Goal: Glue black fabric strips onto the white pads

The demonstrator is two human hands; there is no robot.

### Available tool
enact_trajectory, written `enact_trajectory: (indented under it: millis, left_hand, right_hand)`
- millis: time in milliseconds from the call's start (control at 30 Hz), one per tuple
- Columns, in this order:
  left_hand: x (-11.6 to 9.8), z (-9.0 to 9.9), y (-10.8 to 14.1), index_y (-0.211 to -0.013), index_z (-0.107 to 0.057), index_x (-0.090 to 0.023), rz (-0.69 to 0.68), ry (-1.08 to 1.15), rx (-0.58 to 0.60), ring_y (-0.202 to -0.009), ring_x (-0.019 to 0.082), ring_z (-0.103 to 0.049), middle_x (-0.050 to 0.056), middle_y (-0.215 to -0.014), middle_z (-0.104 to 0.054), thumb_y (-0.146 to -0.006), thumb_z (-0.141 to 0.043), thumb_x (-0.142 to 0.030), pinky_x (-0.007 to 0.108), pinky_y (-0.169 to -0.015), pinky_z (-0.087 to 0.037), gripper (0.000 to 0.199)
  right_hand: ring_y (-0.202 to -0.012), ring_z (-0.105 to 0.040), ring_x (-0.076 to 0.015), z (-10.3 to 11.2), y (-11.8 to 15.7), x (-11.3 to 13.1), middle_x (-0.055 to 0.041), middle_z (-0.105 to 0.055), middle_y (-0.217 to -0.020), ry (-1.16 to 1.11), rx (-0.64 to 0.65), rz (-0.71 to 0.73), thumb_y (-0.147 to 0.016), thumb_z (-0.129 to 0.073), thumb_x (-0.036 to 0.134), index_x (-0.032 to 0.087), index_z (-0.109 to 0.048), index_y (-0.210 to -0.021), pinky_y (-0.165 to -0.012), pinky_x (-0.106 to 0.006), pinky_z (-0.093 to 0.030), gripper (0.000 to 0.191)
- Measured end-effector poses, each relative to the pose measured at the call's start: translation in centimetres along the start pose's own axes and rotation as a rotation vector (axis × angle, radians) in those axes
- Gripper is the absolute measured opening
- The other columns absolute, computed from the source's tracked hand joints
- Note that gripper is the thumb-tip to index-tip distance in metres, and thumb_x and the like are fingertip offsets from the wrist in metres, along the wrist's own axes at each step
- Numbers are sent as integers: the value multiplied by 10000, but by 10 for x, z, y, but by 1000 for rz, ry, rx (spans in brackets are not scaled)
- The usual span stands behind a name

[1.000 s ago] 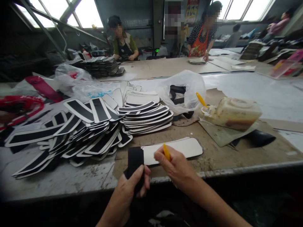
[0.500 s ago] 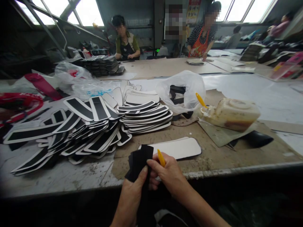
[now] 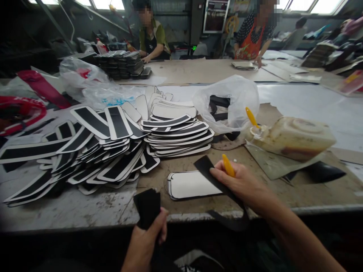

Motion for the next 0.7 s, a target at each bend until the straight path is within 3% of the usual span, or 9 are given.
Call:
enact_trajectory:
  millis: [67, 167, 233, 400, 700]
  left_hand:
    - [-16, 9, -15, -885, -580, -126, -17, 12, -63, -435, 79, -388, -58, -477, -461, -655, -697, -498, 185, -429, -289, 453]
    - [-29, 0, -36, -991, -551, -101, -3, -64, 5, -460, 89, -417, -51, -516, -483, -679, -667, -454, 196, -452, -321, 486]
    - [-33, -8, -45, -972, -567, -86, 7, -147, 50, -464, 93, -432, -38, -529, -494, -681, -644, -451, 204, -459, -330, 473]
    - [-39, -18, -57, -526, -546, -114, 19, -297, 101, -426, 98, -433, 14, -458, -493, -662, -628, -461, 222, -441, -312, 382]
    - [-42, -22, -64, -459, -514, -142, 75, -404, 133, -360, 92, -402, 5, -403, -471, -618, -626, -403, 218, -387, -275, 326]
  right_hand:
    - [-535, -397, -108, -19, -12, 9, 38, -462, -580, 293, 160, 78, -796, -548, 472, 183, -519, -654, -509, -228, -314, 324]
    - [-579, -473, -127, -59, -26, 10, 18, -559, -638, 527, 385, 134, -837, -499, 407, 184, -549, -689, -549, -234, -329, 272]
    - [-617, -534, -146, -78, -36, 6, -7, -620, -688, 652, 456, 135, -845, -498, 380, 189, -588, -750, -563, -235, -342, 231]
    - [-797, -623, -228, -95, -54, 0, -62, -691, -838, 917, 495, 177, -838, -521, 376, 214, -638, -901, -629, -260, -375, 209]
    - [-839, -640, -282, -99, -58, 1, -99, -701, -865, 994, 512, 226, -832, -522, 374, 220, -659, -980, -643, -297, -413, 254]
Point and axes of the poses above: each hand's wrist, its own y-axis away from the middle knuckle, its own z-axis out of the back of the hand, x = y × z, the point moved 9 cm from there along -y, towards the middle knuckle
